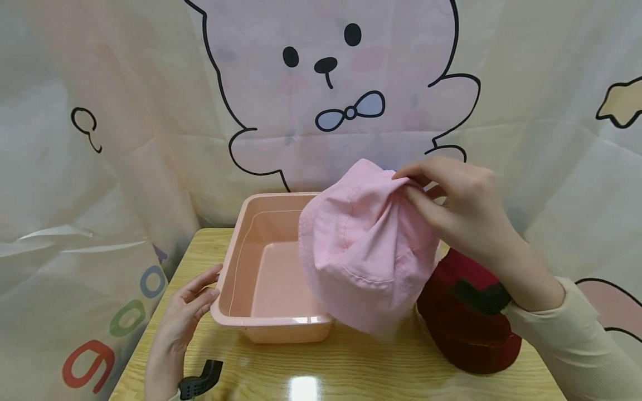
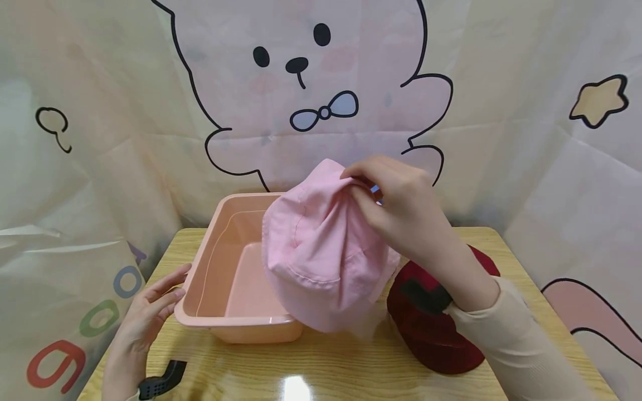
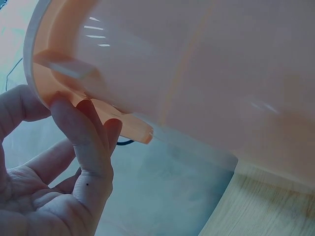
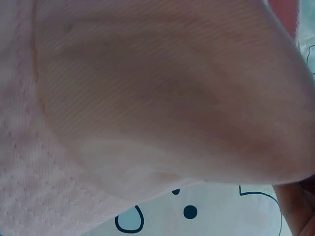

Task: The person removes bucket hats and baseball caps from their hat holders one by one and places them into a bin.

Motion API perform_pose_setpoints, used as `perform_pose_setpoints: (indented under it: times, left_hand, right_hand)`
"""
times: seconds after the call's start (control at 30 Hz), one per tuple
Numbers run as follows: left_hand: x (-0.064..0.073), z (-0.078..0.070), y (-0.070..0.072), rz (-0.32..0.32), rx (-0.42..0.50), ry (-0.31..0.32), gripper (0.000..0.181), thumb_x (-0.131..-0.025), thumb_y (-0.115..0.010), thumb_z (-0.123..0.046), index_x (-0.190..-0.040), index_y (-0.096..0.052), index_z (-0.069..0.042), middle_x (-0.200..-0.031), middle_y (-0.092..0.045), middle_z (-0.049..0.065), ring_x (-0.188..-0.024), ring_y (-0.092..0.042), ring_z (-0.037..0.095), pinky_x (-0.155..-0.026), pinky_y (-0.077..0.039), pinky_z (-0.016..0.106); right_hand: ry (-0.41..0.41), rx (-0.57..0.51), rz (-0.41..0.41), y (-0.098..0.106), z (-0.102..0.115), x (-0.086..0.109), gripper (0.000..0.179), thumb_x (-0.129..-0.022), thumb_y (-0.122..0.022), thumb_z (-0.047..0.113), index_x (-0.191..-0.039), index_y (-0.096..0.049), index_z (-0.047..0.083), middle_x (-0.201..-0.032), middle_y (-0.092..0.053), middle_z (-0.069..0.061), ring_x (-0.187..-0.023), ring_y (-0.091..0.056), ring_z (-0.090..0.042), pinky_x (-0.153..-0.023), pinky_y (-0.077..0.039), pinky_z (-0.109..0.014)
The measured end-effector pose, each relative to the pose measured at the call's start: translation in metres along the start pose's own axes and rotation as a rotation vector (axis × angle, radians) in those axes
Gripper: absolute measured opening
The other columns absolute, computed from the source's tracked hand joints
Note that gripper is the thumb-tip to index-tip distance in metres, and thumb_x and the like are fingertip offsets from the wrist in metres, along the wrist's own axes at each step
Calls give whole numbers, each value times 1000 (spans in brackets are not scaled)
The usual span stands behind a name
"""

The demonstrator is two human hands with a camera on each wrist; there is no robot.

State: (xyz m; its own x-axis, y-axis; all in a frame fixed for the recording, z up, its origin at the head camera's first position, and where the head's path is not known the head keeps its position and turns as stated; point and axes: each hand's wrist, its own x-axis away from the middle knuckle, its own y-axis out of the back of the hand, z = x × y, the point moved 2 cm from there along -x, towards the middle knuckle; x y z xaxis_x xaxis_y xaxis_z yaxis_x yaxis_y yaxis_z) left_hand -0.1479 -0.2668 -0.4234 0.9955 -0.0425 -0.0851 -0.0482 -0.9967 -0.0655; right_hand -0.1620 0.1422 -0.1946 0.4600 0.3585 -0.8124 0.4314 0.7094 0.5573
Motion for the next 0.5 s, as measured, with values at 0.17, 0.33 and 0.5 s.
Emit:
perform_pose_setpoints:
  times: [0.17,0.33,0.5]
  left_hand:
    - [0,0,0,5,0,-2,45,-96,-52,-1,-140,-49,-4,-111,-63,-9,-96,-63,3,-81,-54,18]
    - [-1,-1,0,-2,-11,8,45,-96,-52,-1,-141,-48,-3,-111,-63,-9,-96,-63,3,-81,-54,17]
    - [-1,-3,-1,-14,-21,15,45,-96,-53,-2,-141,-47,-2,-111,-63,-10,-97,-63,2,-81,-54,17]
  right_hand:
    - [-2,-2,-8,-11,-2,-7,16,-80,-68,-5,-91,-74,5,-84,-73,-3,-70,-60,-5,-66,-46,-4]
    - [-24,-14,21,-21,-5,-13,12,-82,-68,-3,-92,-73,3,-86,-73,-4,-71,-63,-9,-66,-47,-5]
    - [-51,-55,43,-30,-5,-18,11,-84,-67,-1,-93,-72,3,-87,-73,-4,-75,-64,-9,-66,-47,-5]
